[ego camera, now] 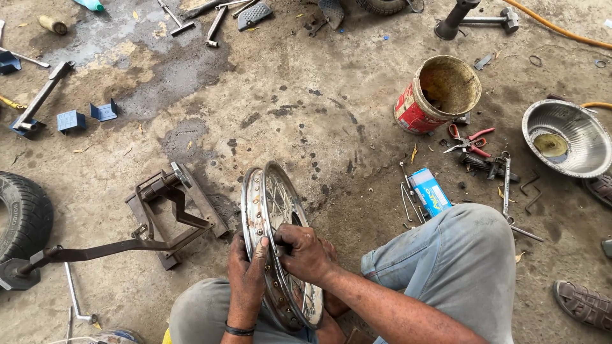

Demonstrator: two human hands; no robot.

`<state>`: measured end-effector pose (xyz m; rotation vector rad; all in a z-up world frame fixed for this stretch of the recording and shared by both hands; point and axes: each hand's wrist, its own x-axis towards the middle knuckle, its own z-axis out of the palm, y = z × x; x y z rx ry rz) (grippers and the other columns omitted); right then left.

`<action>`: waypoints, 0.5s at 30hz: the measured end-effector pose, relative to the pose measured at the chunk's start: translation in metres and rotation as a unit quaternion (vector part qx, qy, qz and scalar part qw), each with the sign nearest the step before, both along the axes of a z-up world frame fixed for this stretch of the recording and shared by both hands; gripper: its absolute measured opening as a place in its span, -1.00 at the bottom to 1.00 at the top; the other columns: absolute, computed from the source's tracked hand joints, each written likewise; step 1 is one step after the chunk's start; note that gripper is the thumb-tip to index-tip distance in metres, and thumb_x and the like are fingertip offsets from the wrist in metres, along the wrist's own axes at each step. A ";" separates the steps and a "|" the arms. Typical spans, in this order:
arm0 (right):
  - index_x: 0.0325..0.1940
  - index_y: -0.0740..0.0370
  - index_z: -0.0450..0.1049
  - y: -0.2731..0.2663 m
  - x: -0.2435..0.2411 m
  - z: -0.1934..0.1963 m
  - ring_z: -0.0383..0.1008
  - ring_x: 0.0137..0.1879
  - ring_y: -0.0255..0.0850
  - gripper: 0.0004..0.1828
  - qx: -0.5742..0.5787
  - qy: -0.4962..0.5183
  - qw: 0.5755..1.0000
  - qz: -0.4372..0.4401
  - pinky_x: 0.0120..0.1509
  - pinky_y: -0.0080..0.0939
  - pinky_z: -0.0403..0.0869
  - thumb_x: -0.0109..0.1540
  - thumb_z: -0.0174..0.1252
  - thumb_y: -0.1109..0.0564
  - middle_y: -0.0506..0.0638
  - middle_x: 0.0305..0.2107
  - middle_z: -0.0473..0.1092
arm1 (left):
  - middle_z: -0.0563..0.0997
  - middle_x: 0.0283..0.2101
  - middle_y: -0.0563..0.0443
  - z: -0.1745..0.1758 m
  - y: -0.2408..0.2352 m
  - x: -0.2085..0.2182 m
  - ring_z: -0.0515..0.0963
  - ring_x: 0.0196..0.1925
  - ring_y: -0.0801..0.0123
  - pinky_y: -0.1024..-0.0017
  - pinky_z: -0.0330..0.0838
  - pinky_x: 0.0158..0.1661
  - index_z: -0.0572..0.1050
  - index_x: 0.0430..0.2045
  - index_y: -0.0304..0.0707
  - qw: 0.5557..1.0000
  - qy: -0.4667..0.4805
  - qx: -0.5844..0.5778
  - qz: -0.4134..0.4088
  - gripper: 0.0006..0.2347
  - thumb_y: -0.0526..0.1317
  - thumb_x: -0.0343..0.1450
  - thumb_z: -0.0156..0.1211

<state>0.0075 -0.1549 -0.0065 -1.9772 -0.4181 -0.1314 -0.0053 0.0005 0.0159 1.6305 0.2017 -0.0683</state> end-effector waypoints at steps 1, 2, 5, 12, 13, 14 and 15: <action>-0.25 0.18 0.42 -0.002 -0.001 -0.002 0.44 -0.35 -0.38 -0.83 0.002 -0.007 1.000 -0.011 -0.30 -0.34 0.50 0.24 0.23 0.37 -0.15 -0.47 0.36 | 0.64 -0.19 -0.15 -0.001 -0.002 -0.001 0.62 -0.20 0.36 0.41 0.57 -0.24 0.46 -0.03 -0.39 1.000 -0.003 -0.001 -0.003 -0.65 -0.09 0.43 0.20; -0.27 0.20 0.38 -0.002 -0.001 -0.003 0.43 -0.34 -0.37 -0.81 0.006 -0.014 1.000 -0.021 -0.30 -0.34 0.49 0.24 0.25 0.37 -0.14 -0.47 0.33 | 0.65 -0.19 -0.14 -0.001 -0.002 -0.002 0.62 -0.19 0.36 0.41 0.57 -0.23 0.48 -0.04 -0.39 1.000 -0.007 0.001 -0.006 -0.66 -0.08 0.44 0.20; -0.12 0.19 0.45 0.004 0.002 -0.004 0.44 -0.38 -0.38 -0.77 0.019 0.027 0.999 -0.002 -0.33 -0.36 0.51 0.20 0.23 0.38 -0.16 -0.49 0.38 | 0.64 -0.21 -0.12 0.002 0.001 0.000 0.62 -0.20 0.34 0.39 0.56 -0.23 0.43 -0.05 -0.37 1.000 0.006 0.006 0.020 -0.63 -0.04 0.42 0.21; -0.10 0.22 0.47 0.005 0.001 0.004 0.51 -0.27 -0.36 -0.76 0.090 -0.011 0.996 0.003 -0.22 -0.34 0.55 0.20 0.23 0.40 -0.12 -0.37 0.43 | 0.59 -0.20 -0.14 -0.004 0.004 0.002 0.58 -0.16 0.34 0.37 0.54 -0.15 0.48 -0.09 -0.40 1.000 0.006 -0.014 0.005 -0.60 0.02 0.44 0.16; -0.13 0.21 0.49 0.006 0.002 0.005 0.52 -0.28 -0.37 -0.79 0.079 -0.030 0.996 0.001 -0.24 -0.34 0.54 0.21 0.21 0.41 -0.12 -0.39 0.43 | 0.60 -0.21 -0.14 -0.005 0.005 0.003 0.59 -0.16 0.34 0.36 0.55 -0.16 0.48 -0.09 -0.40 1.000 0.008 -0.013 0.004 -0.60 0.03 0.44 0.16; -0.16 0.20 0.51 0.004 0.001 0.005 0.52 -0.29 -0.37 -0.80 0.063 -0.047 0.997 0.002 -0.26 -0.35 0.53 0.22 0.18 0.42 -0.13 -0.41 0.43 | 0.60 -0.21 -0.15 -0.007 0.003 0.002 0.59 -0.17 0.33 0.36 0.56 -0.17 0.48 -0.09 -0.40 1.000 0.012 -0.015 0.005 -0.60 0.03 0.45 0.15; -0.18 0.20 0.49 0.003 0.000 0.003 0.49 -0.31 -0.38 -0.83 0.053 -0.046 0.998 -0.005 -0.28 -0.34 0.52 0.23 0.22 0.39 -0.14 -0.42 0.40 | 0.60 -0.20 -0.15 -0.009 0.001 0.001 0.59 -0.16 0.34 0.36 0.56 -0.16 0.49 -0.08 -0.40 1.000 0.012 -0.016 0.005 -0.60 0.04 0.44 0.15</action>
